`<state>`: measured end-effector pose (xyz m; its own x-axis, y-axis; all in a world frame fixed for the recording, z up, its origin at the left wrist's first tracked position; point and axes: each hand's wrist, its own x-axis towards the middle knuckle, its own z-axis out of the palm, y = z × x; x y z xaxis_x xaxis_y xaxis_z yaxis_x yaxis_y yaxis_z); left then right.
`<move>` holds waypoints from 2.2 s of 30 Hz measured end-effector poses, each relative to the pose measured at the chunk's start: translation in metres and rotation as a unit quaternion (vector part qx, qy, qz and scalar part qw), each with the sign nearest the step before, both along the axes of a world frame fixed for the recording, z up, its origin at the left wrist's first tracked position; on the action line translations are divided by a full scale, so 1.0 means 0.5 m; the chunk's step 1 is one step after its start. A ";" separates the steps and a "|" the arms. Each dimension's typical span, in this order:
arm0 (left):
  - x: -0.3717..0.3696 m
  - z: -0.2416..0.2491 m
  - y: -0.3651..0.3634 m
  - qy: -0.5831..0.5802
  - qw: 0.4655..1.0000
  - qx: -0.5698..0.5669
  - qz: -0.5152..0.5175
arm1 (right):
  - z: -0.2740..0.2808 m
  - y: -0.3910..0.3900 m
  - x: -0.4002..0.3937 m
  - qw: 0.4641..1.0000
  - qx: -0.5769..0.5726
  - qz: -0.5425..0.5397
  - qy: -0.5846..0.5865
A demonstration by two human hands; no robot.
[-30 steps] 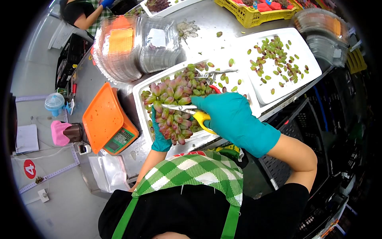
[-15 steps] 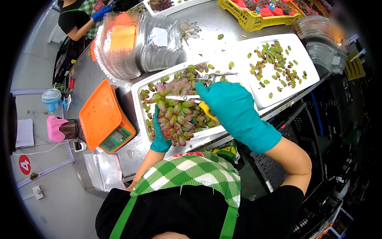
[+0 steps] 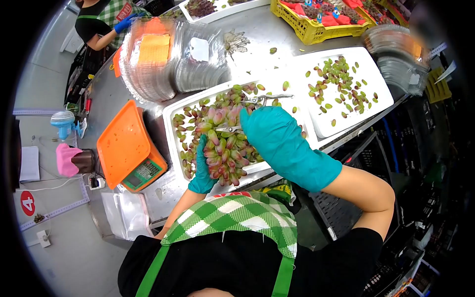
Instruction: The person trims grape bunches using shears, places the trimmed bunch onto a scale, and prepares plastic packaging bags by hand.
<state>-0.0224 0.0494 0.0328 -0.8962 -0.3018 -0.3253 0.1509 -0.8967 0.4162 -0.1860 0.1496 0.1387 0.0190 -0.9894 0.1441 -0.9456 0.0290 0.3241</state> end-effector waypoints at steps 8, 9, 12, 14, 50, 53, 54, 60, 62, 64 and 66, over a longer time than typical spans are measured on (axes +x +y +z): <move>-0.002 0.001 0.001 0.044 0.998 0.017 -0.032 | 0.004 0.009 0.004 0.997 0.035 -0.032 -0.060; -0.003 -0.001 0.002 0.055 0.998 0.020 -0.033 | 0.005 0.011 0.003 0.996 0.037 -0.035 -0.076; -0.007 0.006 0.003 0.034 0.999 -0.014 -0.017 | -0.006 0.018 -0.001 0.994 0.011 -0.047 -0.098; -0.008 0.013 0.004 0.005 1.000 -0.007 0.010 | -0.008 0.017 -0.003 0.995 -0.002 -0.051 -0.090; -0.008 -0.002 0.001 0.033 0.996 0.033 -0.070 | -0.003 0.017 -0.007 0.996 -0.009 -0.007 0.084; -0.010 0.001 0.002 0.040 0.995 0.042 -0.079 | -0.008 0.017 -0.001 0.996 -0.009 -0.018 0.092; -0.011 0.000 0.003 0.041 0.995 0.039 -0.078 | -0.008 0.018 0.002 0.995 -0.012 -0.022 0.099; -0.031 -0.003 0.017 0.015 0.997 0.048 -0.055 | -0.003 0.009 -0.018 0.998 0.068 -0.012 -0.012; -0.032 -0.003 0.021 0.034 0.995 0.083 -0.054 | -0.003 0.005 -0.021 0.995 0.081 -0.013 -0.048; -0.031 -0.011 0.024 0.073 0.988 0.120 -0.065 | -0.008 0.001 -0.021 0.994 0.070 -0.019 -0.077; -0.035 -0.028 0.021 0.116 0.977 0.152 -0.094 | 0.011 -0.006 -0.012 0.995 0.051 -0.022 -0.081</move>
<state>-0.0399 0.0601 0.0186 -0.9866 -0.0461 -0.1567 0.0304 -0.9944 0.1014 -0.1921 0.1467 0.1439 -0.0396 -0.9984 0.0410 -0.9841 0.0461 0.1713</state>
